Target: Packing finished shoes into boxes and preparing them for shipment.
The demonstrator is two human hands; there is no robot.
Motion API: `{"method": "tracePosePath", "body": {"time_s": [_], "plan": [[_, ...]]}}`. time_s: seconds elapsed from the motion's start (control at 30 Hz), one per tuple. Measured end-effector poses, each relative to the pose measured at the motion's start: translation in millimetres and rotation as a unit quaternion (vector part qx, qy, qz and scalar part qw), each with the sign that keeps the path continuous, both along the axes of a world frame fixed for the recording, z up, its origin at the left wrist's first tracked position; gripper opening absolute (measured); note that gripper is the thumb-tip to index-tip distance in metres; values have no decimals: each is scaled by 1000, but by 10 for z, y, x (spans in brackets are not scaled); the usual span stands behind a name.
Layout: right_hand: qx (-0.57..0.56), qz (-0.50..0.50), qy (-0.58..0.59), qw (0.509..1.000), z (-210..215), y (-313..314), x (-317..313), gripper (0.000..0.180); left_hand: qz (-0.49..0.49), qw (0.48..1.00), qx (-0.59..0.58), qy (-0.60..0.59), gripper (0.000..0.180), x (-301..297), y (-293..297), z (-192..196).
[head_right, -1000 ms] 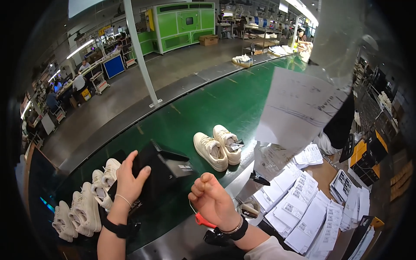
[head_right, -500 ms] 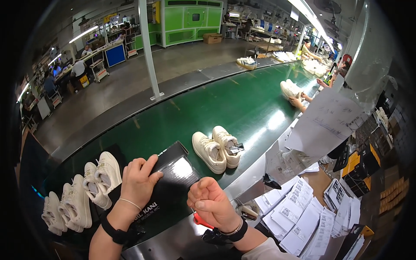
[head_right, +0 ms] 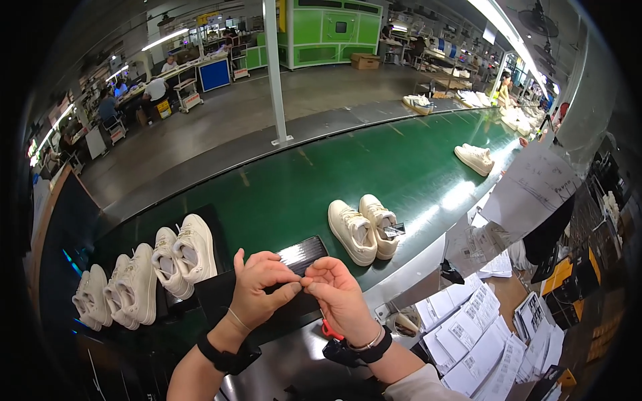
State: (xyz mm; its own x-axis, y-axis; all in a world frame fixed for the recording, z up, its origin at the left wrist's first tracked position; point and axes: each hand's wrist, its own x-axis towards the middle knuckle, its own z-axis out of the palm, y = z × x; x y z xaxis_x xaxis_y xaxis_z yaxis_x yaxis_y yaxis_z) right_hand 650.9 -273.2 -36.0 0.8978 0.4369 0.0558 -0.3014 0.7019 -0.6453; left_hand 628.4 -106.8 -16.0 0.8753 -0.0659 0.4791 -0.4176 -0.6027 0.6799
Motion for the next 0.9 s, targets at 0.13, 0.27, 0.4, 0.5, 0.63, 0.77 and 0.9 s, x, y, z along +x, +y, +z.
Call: {"method": "tracePosePath", "body": {"time_s": [0.13, 0.27, 0.4, 0.5, 0.63, 0.77, 0.9], "plan": [[-67, -8, -24, 997, -2, 29, -5, 27, -1, 1000, 4, 15, 10, -25, 55, -8], [-174, -13, -110, 979, 17, 62, 4, 28, -10, 1000, 24, 7, 6, -11, 119, -8], [-264, -22, -198, 944, -34, 121, 1, 30, 10, 997, 64, -50, 5, 12, 144, -68], [-219, -69, -175, 957, -77, 187, -27, 24, 36, 993, 62, -95, 8, 36, 130, -94], [57, -83, -16, 995, -59, 185, 58, 21, 82, 985, 50, -143, 12, 71, 225, -145], [169, -2, 49, 984, -76, 94, 135, 17, 87, 989, 58, -101, 16, 93, 312, -99], [138, -16, 41, 989, 13, 42, 103, 15, 124, 977, 157, -69, 27, 190, 358, -55]]}}
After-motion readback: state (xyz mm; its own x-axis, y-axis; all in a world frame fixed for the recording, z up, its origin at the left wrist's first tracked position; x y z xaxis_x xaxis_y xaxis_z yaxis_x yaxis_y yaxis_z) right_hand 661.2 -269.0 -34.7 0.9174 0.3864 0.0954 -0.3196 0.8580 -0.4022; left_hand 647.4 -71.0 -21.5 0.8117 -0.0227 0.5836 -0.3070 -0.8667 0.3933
